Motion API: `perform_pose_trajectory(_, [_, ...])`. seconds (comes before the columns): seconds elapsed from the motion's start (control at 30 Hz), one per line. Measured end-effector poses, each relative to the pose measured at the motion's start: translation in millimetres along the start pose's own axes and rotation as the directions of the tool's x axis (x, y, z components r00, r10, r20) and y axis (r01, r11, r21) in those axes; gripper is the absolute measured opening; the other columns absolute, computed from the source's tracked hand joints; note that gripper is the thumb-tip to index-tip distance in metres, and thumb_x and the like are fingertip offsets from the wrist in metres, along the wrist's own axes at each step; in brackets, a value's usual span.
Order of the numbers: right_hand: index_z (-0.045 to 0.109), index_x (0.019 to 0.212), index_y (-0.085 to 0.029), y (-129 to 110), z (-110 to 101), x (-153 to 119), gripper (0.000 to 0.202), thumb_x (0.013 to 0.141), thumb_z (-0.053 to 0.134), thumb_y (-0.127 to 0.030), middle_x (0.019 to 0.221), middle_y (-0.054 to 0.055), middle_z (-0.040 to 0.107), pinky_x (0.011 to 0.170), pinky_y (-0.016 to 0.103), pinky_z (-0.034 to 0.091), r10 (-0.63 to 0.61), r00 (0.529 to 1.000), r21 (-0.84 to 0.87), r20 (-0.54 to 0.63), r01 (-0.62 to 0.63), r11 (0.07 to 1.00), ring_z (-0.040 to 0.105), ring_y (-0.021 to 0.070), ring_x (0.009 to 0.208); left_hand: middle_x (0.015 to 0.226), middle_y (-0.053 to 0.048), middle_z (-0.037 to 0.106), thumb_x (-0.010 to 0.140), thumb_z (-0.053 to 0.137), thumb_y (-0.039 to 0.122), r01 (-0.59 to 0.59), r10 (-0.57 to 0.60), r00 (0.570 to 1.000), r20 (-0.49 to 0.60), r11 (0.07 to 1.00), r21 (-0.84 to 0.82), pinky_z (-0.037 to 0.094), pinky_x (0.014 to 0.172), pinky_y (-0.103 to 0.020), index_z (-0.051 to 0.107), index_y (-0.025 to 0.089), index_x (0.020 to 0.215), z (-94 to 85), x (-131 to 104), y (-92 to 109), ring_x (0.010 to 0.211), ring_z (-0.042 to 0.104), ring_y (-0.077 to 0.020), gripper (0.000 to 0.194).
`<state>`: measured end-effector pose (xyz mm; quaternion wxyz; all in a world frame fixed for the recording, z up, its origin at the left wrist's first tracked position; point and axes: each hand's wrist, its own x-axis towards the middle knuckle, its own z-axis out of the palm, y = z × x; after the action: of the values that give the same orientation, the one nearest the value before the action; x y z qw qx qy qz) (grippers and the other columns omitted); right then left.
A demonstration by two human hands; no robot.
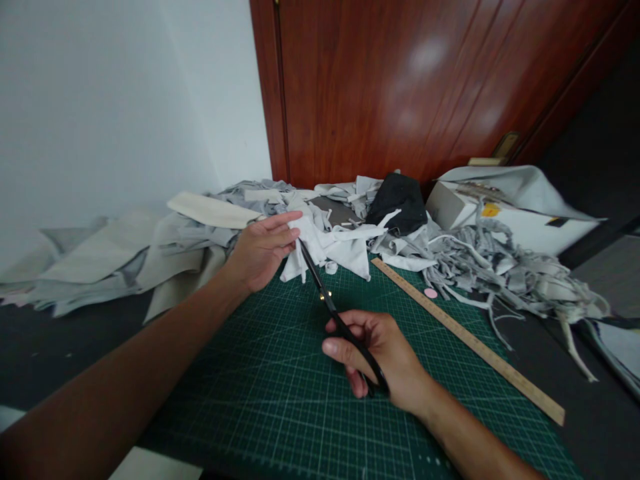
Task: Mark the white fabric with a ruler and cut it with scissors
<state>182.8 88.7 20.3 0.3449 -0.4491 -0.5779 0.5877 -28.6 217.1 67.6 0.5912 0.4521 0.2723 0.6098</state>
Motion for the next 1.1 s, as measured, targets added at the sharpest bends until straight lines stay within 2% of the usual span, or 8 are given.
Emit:
perform_pose_trajectory(0.27, [0.064,0.105,-0.014,4,-2,1,0.060,0.082,0.083,-0.066,0.044,-0.008,0.056,0.035,0.015,0.029,-0.034,0.999,0.008,0.017,0.034,0.999,0.042,0.0052,0.032,0.097,-0.009,0.077,0.070,0.077,-0.003,0.036,-0.034,0.999,0.031,0.999,-0.038,0.050,0.083,-0.031,0.076,0.009,0.115,-1.6,0,3,0.087,0.067,-0.0158,0.047])
perform_pose_trajectory(0.5, [0.063,0.105,-0.014,3,-3,1,0.063,0.078,0.085,-0.067,0.046,-0.008,0.057,0.035,0.014,0.031,-0.018,1.000,-0.006,-0.006,0.018,1.000,0.045,0.0059,0.032,0.111,-0.014,0.080,0.066,0.077,-0.003,-0.001,0.004,0.997,0.082,0.999,-0.035,0.053,0.091,-0.036,0.074,0.009,0.119,-2.8,1,2,0.096,0.072,-0.0198,0.055])
perform_pose_trajectory(0.83, [0.064,0.108,-0.013,3,-5,0,0.065,0.077,0.087,-0.065,0.048,-0.007,0.058,0.036,0.015,0.031,-0.038,0.999,-0.040,-0.007,0.037,0.999,0.048,0.0069,0.034,0.112,-0.014,0.081,0.061,0.083,-0.003,0.011,-0.013,0.984,0.177,1.000,0.009,0.054,0.090,-0.032,0.069,0.007,0.129,-4.8,-1,8,0.095,0.074,-0.0182,0.070])
perform_pose_trajectory(1.1, [0.066,0.110,-0.013,3,-13,5,0.065,0.074,0.092,-0.060,0.055,-0.008,0.058,0.038,0.016,0.033,-0.060,0.998,-0.044,-0.013,0.060,0.997,0.052,0.0072,0.037,0.109,-0.013,0.081,0.062,0.078,-0.006,0.017,-0.041,0.975,0.220,0.994,0.109,0.056,0.087,-0.033,0.067,0.009,0.134,-6.1,9,13,0.096,0.074,-0.0196,0.075])
